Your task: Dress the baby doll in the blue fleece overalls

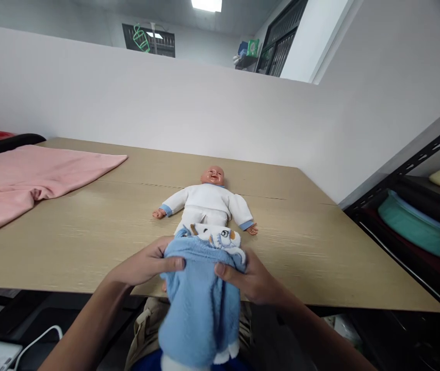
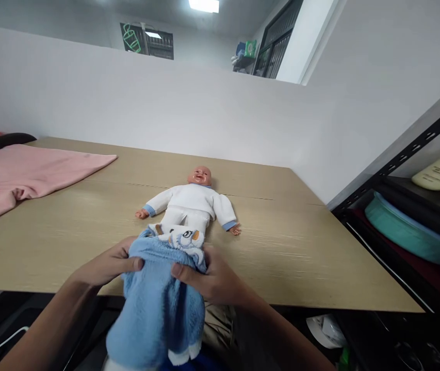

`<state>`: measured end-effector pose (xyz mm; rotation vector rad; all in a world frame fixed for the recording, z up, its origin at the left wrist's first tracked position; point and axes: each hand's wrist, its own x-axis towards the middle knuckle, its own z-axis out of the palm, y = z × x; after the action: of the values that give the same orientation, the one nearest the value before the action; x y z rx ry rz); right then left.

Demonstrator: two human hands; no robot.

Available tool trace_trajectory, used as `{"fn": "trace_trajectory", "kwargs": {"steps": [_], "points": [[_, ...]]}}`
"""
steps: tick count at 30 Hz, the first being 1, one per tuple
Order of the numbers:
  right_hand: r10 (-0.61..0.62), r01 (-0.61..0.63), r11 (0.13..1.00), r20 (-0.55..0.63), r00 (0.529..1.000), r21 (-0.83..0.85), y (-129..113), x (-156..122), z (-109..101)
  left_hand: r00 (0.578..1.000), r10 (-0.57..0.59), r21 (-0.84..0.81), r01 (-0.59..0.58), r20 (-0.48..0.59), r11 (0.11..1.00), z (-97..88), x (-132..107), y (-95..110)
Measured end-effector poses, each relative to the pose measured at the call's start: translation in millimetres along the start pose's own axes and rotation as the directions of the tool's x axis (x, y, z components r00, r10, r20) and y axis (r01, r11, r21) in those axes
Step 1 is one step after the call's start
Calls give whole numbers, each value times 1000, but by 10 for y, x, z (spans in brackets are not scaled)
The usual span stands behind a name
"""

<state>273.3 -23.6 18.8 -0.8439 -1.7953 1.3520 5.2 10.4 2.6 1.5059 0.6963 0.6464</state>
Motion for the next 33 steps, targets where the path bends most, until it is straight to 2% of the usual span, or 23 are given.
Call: {"fn": "trace_trajectory", "kwargs": {"steps": [2, 4, 5, 7, 9, 11, 13, 15, 16, 18, 20, 21, 22, 25, 27, 30, 31, 33], "points": [[-117, 114, 991, -51, 992, -63, -71, -15, 22, 993, 45, 61, -38, -113, 997, 50, 17, 25], [-166, 154, 982, -108, 980, -106, -81, -5, 43, 984, 104, 179, -77, -146, 981, 112, 27, 81], [-141, 127, 986, -140, 980, -108, -59, 7, 51, 978, 141, 240, -101, -155, 966, 142, 32, 111], [-10, -3, 996, -147, 989, -88, 18, 40, 49, 953, 203, 275, -138, -223, 952, 193, 45, 152], [134, -140, 986, -75, 988, -86, 98, 67, 8, 933, 182, 156, -139, -312, 978, 228, 68, 151], [170, -161, 981, 70, 983, -112, 138, 81, -70, 947, 60, -45, -79, -315, 996, 246, 94, 113], [116, -93, 990, 245, 963, -104, 132, 83, -164, 969, -59, -168, 19, -239, 986, 247, 108, 57], [79, -62, 996, 363, 928, -58, 119, 77, -238, 981, -111, -178, 81, -162, 981, 231, 96, 0], [88, -81, 996, 375, 923, -34, 122, 72, -259, 990, -104, -155, 87, -100, 984, 219, 80, -28], [110, -122, 993, 338, 935, 12, 159, 62, -259, 993, -57, -139, 71, 99, 988, 199, 37, -92], [102, -129, 989, 296, 950, 74, 225, 52, -209, 955, -10, -189, 70, 298, 980, 201, -5, -178], [106, -143, 984, 287, 952, 109, 258, 45, -173, 940, 16, -237, 69, 340, 969, 214, -23, -231], [128, -174, 974, 284, 950, 145, 285, 35, -134, 945, 40, -295, 61, 324, 954, 234, -42, -290], [282, -341, 919, 274, 919, 198, 307, -3, -40, 996, 55, -488, -15, 67, 873, 324, -116, -465], [308, -369, 910, 286, 907, 188, 268, -22, 2, 998, 8, -602, -39, -55, 798, 388, -197, -541], [219, -297, 927, 312, 924, 228, 169, -43, 91, 998, -36, -699, -10, -52, 715, 464, -350, -544], [205, -281, 931, 305, 930, 231, 136, -56, 141, 998, -45, -694, -4, -52, 720, 482, -403, -521], [226, -271, 948, 249, 942, 165, 84, -99, 269, 995, -78, -607, 27, -57, 794, 510, -501, -460]]}}
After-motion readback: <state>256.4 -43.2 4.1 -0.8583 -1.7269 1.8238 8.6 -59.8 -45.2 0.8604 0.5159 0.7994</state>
